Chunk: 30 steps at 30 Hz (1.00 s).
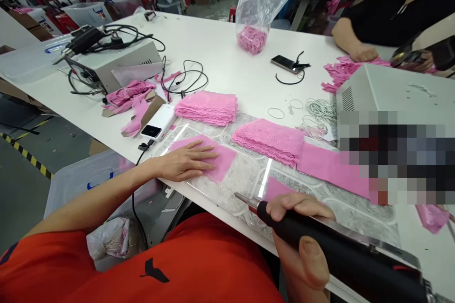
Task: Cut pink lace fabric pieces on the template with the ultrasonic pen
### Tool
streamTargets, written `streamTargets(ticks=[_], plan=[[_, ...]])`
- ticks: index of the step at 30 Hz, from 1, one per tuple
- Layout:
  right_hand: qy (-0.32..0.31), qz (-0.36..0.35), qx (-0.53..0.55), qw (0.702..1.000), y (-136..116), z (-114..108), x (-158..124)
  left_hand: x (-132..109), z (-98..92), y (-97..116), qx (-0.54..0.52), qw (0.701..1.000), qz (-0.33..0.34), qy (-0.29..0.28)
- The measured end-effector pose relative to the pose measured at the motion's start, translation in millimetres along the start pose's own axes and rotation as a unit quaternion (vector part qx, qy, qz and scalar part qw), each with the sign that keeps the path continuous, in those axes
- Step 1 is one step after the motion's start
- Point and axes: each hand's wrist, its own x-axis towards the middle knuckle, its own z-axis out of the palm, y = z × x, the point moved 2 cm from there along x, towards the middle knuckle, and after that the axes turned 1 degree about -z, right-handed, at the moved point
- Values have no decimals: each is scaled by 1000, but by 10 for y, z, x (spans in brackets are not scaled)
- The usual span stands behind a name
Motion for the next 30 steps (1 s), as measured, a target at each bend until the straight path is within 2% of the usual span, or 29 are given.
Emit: streamTargets(ticks=[5,9,30], plan=[[-31,2,-1,1000,101,238,32,-59,35,-23,-12,1000,1,0],[-48,2,-7,999,164,341,43,-108,40,-68,-13,1000,10,17],[-37,17,-23,999,233,455,66,-142,83,-68,14,999,23,42]])
